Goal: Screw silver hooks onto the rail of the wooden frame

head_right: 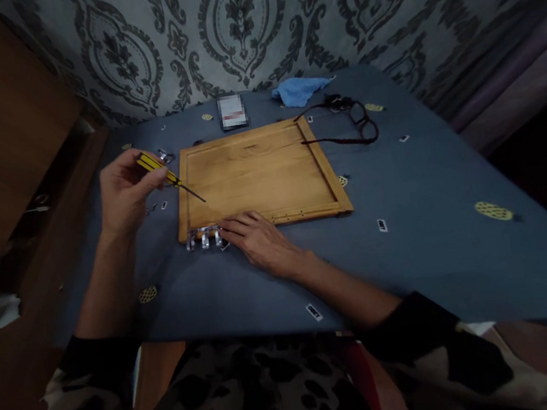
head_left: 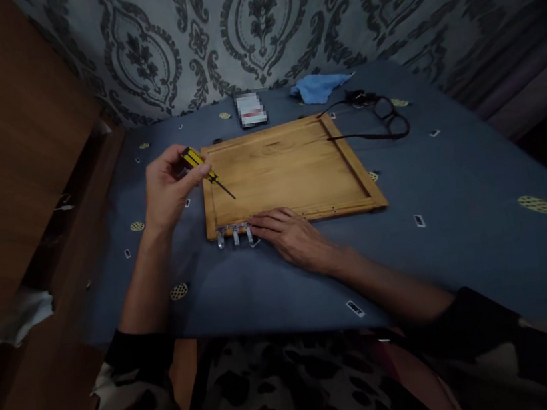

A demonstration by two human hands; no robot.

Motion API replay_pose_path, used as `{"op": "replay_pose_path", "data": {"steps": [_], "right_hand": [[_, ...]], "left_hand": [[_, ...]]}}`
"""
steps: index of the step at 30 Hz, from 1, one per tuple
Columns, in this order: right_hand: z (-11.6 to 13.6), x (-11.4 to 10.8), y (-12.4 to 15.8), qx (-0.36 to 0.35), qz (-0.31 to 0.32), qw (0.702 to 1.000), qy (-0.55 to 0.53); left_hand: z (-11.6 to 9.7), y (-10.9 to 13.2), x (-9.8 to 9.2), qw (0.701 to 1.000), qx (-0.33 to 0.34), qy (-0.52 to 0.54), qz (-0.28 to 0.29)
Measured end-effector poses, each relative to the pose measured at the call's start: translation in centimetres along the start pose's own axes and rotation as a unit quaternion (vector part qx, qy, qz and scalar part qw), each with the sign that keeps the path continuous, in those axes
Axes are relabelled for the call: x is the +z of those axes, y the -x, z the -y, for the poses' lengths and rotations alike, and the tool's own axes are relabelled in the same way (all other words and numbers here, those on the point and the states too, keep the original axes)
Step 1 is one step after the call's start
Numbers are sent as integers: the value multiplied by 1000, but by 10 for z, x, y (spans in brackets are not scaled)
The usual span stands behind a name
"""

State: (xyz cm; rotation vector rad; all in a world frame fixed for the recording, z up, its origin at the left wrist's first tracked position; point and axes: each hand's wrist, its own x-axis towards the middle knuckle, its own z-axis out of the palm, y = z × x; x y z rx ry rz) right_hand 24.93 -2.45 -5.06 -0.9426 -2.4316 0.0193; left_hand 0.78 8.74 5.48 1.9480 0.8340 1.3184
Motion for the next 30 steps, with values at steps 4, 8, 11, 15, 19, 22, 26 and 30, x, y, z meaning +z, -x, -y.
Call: {"op": "replay_pose_path", "data": {"steps": [4,8,11,15,19,22,26,30], "right_hand": [[1,1,-1,-3,-6,1000,-4],[1,1,0,-3,-10,1000,-2],[2,-1,0,-1,-5,1000,0],[3,-1,-1,-7,-9,1000,5],[2,0,-1,-2,-12,1000,5],[2,1,0,4,-9,1000,4],[1,2,1,5,-4,1000,-3],[1,1,2,6,0,1000,-17]], "left_hand": [[-10,5,9,998,46,29,-29],[-12,21,21,998,38,8,-47],[-15,30,28,998,39,6,-46],[-20,36,34,997,59,-12,-37],[-21,40,38,997,63,-46,-28],[-18,41,40,997,59,-48,-22],[-14,41,40,998,58,-34,-12],[-10,43,40,998,48,-41,-2]]}}
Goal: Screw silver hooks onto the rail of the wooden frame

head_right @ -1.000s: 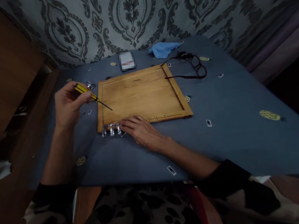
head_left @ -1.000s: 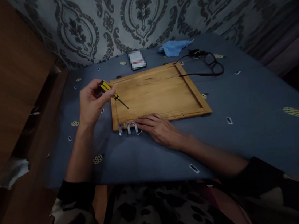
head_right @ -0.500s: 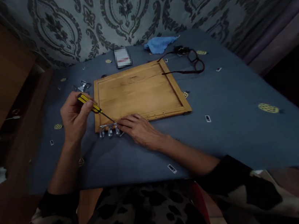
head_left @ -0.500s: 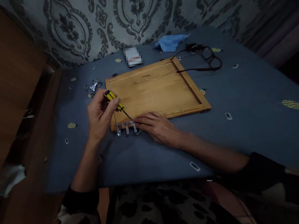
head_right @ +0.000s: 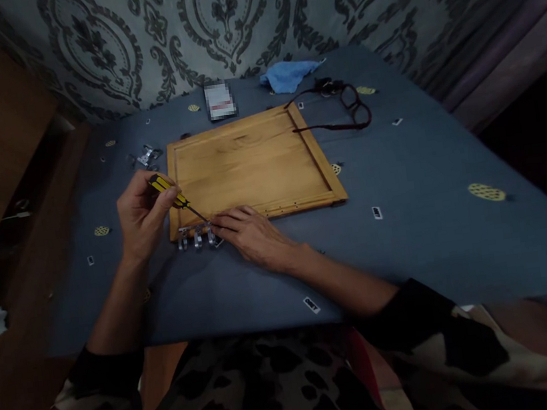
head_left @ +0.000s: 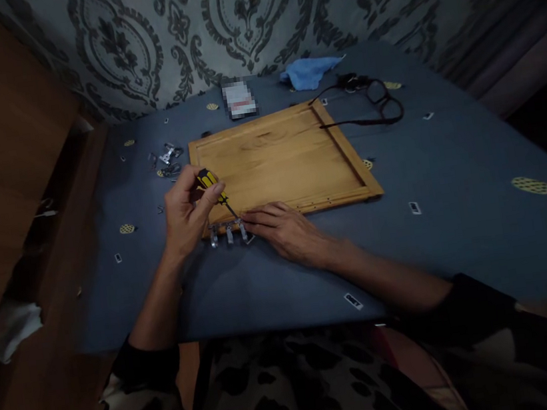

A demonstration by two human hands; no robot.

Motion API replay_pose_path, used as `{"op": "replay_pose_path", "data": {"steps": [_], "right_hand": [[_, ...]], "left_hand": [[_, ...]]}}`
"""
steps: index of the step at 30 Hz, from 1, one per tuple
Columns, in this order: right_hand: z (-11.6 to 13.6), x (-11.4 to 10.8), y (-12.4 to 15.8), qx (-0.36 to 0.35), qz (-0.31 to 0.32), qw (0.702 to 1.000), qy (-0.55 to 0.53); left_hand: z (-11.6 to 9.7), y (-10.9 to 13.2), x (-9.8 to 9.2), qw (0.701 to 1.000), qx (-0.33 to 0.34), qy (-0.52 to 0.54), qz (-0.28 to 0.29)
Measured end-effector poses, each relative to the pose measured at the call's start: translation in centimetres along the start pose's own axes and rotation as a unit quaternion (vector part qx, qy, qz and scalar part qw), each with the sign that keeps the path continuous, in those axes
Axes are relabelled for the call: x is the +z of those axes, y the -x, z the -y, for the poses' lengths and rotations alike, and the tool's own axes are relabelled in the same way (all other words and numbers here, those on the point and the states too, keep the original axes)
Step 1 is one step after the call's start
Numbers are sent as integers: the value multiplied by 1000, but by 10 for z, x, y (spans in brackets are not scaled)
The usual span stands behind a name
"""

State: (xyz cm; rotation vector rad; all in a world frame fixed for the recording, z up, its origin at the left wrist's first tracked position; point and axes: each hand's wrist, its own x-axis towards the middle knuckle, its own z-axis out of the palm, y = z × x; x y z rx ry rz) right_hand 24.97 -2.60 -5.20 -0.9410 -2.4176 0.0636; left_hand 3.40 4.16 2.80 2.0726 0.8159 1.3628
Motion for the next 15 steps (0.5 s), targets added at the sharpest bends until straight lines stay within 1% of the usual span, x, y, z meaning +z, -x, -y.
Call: {"op": "replay_pose_path", "data": {"steps": [3,5,10,15], "right_hand": [[0,-1,-1,4,7,1000,-11],[1,-1,-2,6,6,1000,-11],[2,-1,-3,-1,-4,1000,9],[2,-2,-3,4,0,1000,10]], "left_hand": [[0,1,0,1000,-9,-5,28],[-2,1,-1,999,-4,-8,34],[-7,-2,-3,1000,17,-16,-19],[-5,-2,-2,999,17,2,-29]]}}
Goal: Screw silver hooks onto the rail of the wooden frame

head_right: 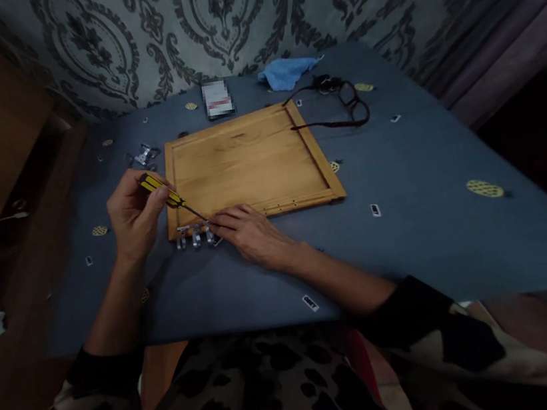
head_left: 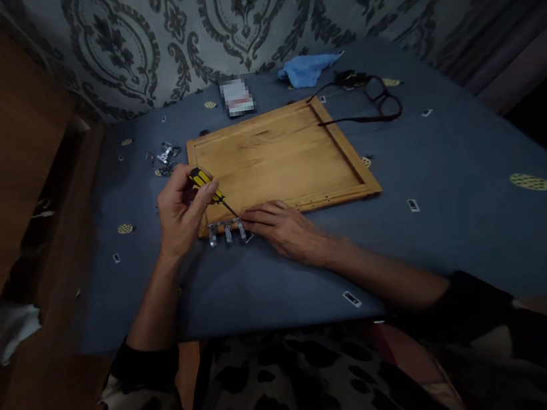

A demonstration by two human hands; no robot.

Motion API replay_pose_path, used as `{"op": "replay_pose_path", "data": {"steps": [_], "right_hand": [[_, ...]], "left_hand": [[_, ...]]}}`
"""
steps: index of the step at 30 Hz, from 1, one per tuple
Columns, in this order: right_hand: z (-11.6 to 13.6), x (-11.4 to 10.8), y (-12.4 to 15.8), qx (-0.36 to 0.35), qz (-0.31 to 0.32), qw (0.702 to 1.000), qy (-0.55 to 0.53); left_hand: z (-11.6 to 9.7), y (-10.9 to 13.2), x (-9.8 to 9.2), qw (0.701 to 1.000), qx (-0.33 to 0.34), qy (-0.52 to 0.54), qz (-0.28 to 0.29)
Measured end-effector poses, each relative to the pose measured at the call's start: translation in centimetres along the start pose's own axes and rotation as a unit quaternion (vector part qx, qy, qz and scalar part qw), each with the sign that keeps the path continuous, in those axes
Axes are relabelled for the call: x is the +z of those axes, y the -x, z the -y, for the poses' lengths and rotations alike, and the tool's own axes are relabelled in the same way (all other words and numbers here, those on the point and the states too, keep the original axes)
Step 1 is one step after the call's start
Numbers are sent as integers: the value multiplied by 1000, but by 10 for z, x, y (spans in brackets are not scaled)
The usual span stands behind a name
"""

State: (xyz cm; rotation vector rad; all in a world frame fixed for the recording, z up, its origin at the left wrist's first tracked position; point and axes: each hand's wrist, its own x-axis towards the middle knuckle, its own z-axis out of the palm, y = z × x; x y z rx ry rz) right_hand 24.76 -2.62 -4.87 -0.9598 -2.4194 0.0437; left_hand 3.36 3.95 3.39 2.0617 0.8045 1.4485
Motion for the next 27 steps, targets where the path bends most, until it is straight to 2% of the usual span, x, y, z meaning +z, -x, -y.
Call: {"op": "replay_pose_path", "data": {"steps": [11,20,27], "right_hand": [[0,-2,0,4,14,1000,-9],[0,-2,0,4,6,1000,-3],[-1,-1,0,-10,-8,1000,-10]], "left_hand": [[0,1,2,1000,-19,5,21],[-5,-1,-9,994,-46,8,99],[-9,-3,-13,993,-26,-4,118]]}}
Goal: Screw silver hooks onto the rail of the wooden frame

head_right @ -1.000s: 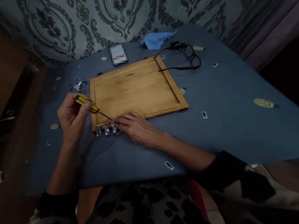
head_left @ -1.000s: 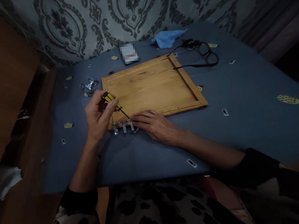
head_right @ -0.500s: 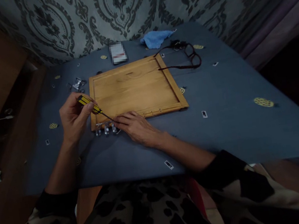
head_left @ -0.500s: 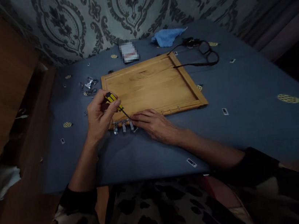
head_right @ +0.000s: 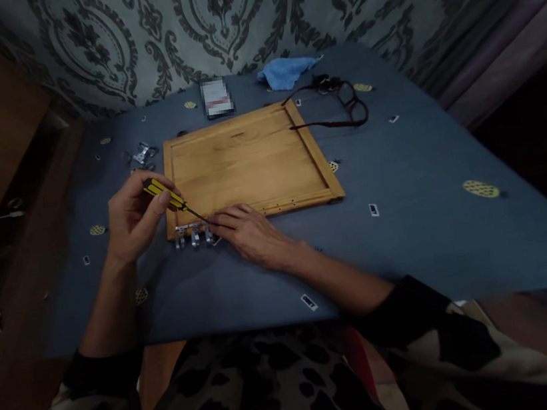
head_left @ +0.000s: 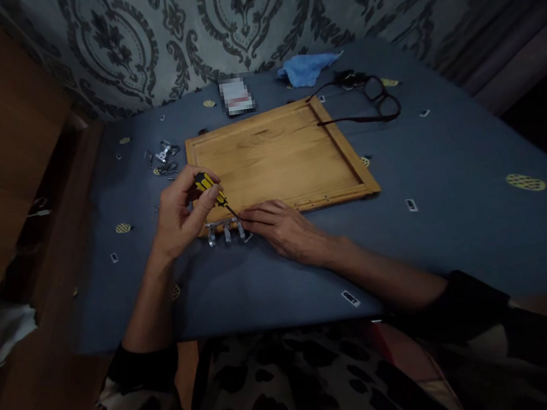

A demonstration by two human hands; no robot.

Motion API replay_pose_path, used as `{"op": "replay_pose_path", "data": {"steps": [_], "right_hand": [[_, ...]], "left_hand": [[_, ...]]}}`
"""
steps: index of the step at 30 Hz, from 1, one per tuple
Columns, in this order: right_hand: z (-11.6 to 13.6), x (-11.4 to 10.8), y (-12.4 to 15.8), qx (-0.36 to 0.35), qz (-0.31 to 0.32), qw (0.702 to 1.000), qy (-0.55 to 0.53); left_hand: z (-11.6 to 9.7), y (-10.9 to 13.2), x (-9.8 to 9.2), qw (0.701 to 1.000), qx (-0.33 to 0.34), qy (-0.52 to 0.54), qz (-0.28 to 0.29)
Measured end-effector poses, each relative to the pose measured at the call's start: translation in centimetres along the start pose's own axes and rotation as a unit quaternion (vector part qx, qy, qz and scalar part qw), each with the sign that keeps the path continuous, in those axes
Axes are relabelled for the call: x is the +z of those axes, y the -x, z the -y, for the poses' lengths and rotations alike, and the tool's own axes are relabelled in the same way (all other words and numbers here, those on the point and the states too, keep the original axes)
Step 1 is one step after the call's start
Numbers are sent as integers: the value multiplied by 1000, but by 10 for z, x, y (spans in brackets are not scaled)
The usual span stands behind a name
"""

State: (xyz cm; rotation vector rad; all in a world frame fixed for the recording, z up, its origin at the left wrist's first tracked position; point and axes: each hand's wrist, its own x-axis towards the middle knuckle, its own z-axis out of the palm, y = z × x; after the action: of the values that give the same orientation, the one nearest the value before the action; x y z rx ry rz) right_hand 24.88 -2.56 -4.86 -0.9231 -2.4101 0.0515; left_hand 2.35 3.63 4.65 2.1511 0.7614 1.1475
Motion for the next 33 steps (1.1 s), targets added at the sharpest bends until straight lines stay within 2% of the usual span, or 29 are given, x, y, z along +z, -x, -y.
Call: {"op": "replay_pose_path", "data": {"steps": [3,5,8,11,14,19,22,29,31,33], "right_hand": [[-1,2,1,-4,-8,1000,-6],[-1,3,1,-7,-12,1000,-4],[-1,4,0,-5,-13,1000,5],[1,4,-2,-5,-17,1000,9],[1,3,-2,-8,-24,1000,8],[0,2,-2,2,-1,1000,1],[-1,2,-1,1,-1,1000,0],[0,0,-2,12,15,1000,-12],[0,1,-2,6,12,1000,-8],[-2,2,-1,1,11,1000,-3]], "left_hand": [[-2,0,5,1000,-4,12,-9],[-2,1,15,997,-20,74,-23],[-4,1,36,974,-50,216,-52],[-9,-1,56,946,-77,299,-100],[-17,-6,67,924,-108,332,-153],[-23,-16,71,905,-143,342,-209],[-22,-20,70,902,-142,354,-203],[-16,-20,62,910,-136,364,-149],[-11,-18,54,928,-134,324,-128],[-4,-14,45,959,-122,241,-91]]}}
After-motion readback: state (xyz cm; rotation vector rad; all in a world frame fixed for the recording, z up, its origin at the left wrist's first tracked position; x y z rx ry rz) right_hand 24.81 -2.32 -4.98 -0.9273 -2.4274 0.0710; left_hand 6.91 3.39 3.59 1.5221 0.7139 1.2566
